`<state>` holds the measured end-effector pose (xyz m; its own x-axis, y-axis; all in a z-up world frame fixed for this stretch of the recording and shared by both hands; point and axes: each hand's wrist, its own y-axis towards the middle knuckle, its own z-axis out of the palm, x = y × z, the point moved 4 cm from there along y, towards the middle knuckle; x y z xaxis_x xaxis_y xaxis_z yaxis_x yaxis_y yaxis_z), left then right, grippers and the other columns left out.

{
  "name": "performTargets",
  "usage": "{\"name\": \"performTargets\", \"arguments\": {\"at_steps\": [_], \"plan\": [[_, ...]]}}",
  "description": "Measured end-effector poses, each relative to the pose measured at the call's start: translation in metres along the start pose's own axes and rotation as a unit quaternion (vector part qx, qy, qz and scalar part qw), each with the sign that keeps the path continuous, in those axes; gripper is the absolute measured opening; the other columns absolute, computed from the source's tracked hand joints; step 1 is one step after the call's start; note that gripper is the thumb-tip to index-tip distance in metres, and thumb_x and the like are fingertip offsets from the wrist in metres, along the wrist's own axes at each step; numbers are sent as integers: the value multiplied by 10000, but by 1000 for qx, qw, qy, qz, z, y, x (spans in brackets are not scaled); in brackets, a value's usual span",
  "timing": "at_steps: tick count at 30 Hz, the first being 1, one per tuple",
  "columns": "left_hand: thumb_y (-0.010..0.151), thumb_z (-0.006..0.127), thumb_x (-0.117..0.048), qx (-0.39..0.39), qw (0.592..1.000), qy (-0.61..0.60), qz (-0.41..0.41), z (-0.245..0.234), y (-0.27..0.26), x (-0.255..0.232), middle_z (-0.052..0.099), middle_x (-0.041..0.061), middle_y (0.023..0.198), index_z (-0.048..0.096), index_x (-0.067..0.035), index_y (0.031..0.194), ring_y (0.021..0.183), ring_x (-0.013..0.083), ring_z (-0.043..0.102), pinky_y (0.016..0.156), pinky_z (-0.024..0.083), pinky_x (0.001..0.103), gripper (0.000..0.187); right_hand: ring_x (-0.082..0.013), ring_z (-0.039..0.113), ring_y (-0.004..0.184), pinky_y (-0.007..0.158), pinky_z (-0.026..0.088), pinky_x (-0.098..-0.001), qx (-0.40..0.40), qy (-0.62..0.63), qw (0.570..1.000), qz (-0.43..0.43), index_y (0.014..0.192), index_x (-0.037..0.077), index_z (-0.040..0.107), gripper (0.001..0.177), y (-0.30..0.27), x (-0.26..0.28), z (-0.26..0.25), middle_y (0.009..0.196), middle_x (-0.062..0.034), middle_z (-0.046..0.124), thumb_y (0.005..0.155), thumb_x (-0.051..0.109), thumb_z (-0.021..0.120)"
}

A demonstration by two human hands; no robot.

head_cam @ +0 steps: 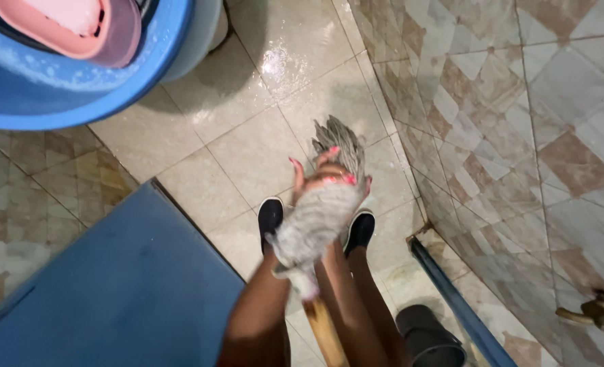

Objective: The person cleans the floor by first rinsing a mop in a bucket, wringing it out by hand, and then scrubbing the floor tiles with the mop.

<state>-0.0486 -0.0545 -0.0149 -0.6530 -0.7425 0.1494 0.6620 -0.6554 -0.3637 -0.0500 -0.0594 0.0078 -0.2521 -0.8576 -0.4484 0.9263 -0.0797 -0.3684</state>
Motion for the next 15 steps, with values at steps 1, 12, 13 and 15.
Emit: {"name": "performTargets", "arguments": {"at_steps": [1, 12, 13, 15], "plan": [[936, 727, -472, 5, 999, -30, 20, 1, 5, 15, 668, 66, 1070, 627, -55, 1280, 1019, 232, 638, 1034, 432, 414, 550, -111, 639, 961, 973, 515, -312, -3, 10, 1000, 8, 1481, -36, 451, 833, 4, 4, -2, 1029, -4, 664, 929, 517, 740], [1056, 702, -302, 99, 993, -52, -27, -47, 67, -57, 578, -39, 850, 588, -176, 1342, 890, 128, 591, 947, 486, 321, 332, -59, 607, 821, 909, 483, -287, -27, 134, 986, 92, 1430, -113, 375, 1021, -32, -1, 8, 933, 3, 629, 807, 533, 863], [1059, 715, -294, 1, 996, 41, -84, -54, 70, -66, 569, -27, 814, 572, -133, 1367, 854, 132, 572, 828, 488, 266, 376, -69, 591, 820, 921, 469, -307, -65, 107, 987, 104, 1376, -105, 409, 944, -31, -4, 7, 929, 3, 595, 829, 531, 842], [998, 703, -228, -31, 973, 191, -129, -52, 73, -85, 576, -14, 779, 612, -137, 1312, 767, 129, 564, 720, 479, 276, 339, -85, 573, 820, 915, 476, -324, -95, -4, 987, 131, 1329, -73, 424, 846, -30, -9, 3, 910, 5, 558, 859, 528, 790]]}}
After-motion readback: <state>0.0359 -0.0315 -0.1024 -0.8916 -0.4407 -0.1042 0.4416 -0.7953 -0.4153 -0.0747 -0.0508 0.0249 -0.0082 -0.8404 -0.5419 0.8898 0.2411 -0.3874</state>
